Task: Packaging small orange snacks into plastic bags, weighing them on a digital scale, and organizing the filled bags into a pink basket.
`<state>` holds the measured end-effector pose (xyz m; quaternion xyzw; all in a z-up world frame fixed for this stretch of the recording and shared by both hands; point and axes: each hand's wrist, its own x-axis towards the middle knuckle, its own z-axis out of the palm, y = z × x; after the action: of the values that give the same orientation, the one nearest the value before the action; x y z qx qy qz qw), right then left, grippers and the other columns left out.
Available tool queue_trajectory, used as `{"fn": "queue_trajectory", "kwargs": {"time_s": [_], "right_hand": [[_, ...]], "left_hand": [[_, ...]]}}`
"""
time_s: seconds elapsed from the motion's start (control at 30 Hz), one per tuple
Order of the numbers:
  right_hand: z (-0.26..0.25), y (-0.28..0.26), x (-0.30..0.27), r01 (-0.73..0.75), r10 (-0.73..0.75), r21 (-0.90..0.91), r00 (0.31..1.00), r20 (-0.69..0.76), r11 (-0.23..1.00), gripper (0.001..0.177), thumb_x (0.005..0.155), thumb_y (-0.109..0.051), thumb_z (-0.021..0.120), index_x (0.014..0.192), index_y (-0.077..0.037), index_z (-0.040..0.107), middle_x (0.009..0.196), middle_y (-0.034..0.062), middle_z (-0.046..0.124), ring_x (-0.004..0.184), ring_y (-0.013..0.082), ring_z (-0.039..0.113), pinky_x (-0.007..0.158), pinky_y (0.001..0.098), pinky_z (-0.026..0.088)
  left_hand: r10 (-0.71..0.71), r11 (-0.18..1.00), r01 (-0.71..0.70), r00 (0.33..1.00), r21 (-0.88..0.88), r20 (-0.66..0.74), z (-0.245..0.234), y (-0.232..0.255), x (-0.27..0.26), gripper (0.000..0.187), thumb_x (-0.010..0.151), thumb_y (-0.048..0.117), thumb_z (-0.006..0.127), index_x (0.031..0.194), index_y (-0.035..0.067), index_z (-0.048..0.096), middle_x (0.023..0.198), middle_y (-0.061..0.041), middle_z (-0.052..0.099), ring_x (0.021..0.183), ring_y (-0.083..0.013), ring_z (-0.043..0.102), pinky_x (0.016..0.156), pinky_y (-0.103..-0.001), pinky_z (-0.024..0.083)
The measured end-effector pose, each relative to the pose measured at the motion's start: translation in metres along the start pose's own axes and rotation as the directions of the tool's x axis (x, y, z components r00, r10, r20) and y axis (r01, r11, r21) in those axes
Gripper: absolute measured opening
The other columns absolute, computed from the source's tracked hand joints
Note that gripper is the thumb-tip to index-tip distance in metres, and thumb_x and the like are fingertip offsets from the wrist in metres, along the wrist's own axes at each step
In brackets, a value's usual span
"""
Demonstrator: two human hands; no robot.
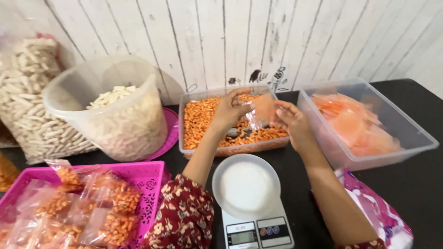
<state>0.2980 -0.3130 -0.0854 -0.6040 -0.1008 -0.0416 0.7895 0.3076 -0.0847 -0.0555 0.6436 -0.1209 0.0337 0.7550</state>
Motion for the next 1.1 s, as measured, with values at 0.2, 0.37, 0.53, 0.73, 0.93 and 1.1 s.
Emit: {"fn": "queue_trajectory", "kwargs": {"time_s": [0.2, 0.37, 0.53, 0.73, 0.93, 1.1], "right_hand": [[0.032, -0.005, -0.006, 0.249, -0.360, -0.687, 0.933, -0.019, 0.682, 0.037, 0.089, -0.038, 0.076, 0.124, -0.026, 0.070, 0.107, 0.0004, 0.065, 0.088, 0.0160, 0.062, 0.078, 0.0291, 0.054], [0.088, -0.021, -0.021, 0.547, -0.456, -0.661, 0.827, 0.329, 0.514, 0.034, 0.080, -0.045, 0.082, 0.105, -0.023, 0.073, 0.085, -0.0023, 0.064, 0.086, 0.0205, 0.065, 0.080, 0.0327, 0.054], [0.102, -0.023, -0.020, 0.588, -0.395, -0.653, 0.808, 0.438, 0.478, 0.028, 0.075, -0.017, 0.083, 0.100, -0.014, 0.069, 0.082, 0.0085, 0.065, 0.088, 0.0334, 0.068, 0.077, 0.0443, 0.055], [0.098, -0.030, -0.013, 0.583, -0.397, -0.648, 0.811, 0.430, 0.490, 0.008, 0.090, -0.016, 0.073, 0.095, -0.021, 0.075, 0.079, 0.0002, 0.070, 0.083, 0.0234, 0.072, 0.073, 0.0347, 0.057], [0.103, -0.038, -0.019, 0.325, -0.251, -0.484, 0.944, 0.214, 0.812, 0.008, 0.087, -0.015, 0.079, 0.095, -0.013, 0.077, 0.075, 0.0037, 0.072, 0.075, 0.0147, 0.070, 0.072, 0.0289, 0.057], [0.104, -0.029, -0.023, 0.232, -0.182, -0.428, 0.971, 0.153, 0.874, 0.010, 0.084, -0.014, 0.083, 0.091, -0.011, 0.076, 0.074, 0.0028, 0.070, 0.071, 0.0091, 0.064, 0.068, 0.0245, 0.054]], "left_hand": [[0.162, 0.980, -0.127, 0.955, 0.152, -0.250, -0.003, 0.049, -0.051, 0.047, 0.081, 0.008, 0.081, 0.125, 0.004, 0.065, 0.075, -0.009, 0.066, 0.062, -0.0143, 0.068, 0.051, -0.024, 0.061], [0.189, 0.924, -0.016, 0.887, 0.381, -0.421, 0.004, 0.052, -0.052, 0.037, 0.077, 0.018, 0.080, 0.114, 0.014, 0.074, 0.078, -0.003, 0.060, 0.066, -0.0115, 0.062, 0.056, -0.025, 0.057], [0.177, 0.924, 0.013, 0.872, 0.383, -0.456, -0.002, 0.039, -0.049, 0.036, 0.083, 0.014, 0.076, 0.119, 0.010, 0.071, 0.074, -0.007, 0.061, 0.062, -0.0178, 0.065, 0.057, -0.030, 0.056], [0.203, 0.964, -0.126, 0.919, 0.235, -0.338, 0.004, 0.059, -0.067, 0.041, 0.094, 0.015, 0.069, 0.128, -0.005, 0.060, 0.080, -0.018, 0.070, 0.073, -0.0247, 0.075, 0.066, -0.035, 0.065], [0.271, 0.946, -0.208, 0.928, 0.250, -0.256, 0.008, 0.061, -0.076, 0.048, 0.093, 0.009, 0.069, 0.136, -0.006, 0.052, 0.102, -0.025, 0.072, 0.098, -0.0336, 0.073, 0.080, -0.040, 0.062], [0.258, 0.961, -0.211, 0.917, 0.179, -0.303, 0.012, 0.060, -0.078, 0.048, 0.085, 0.006, 0.076, 0.126, -0.003, 0.053, 0.104, -0.026, 0.071, 0.097, -0.0309, 0.074, 0.080, -0.035, 0.063]]}}
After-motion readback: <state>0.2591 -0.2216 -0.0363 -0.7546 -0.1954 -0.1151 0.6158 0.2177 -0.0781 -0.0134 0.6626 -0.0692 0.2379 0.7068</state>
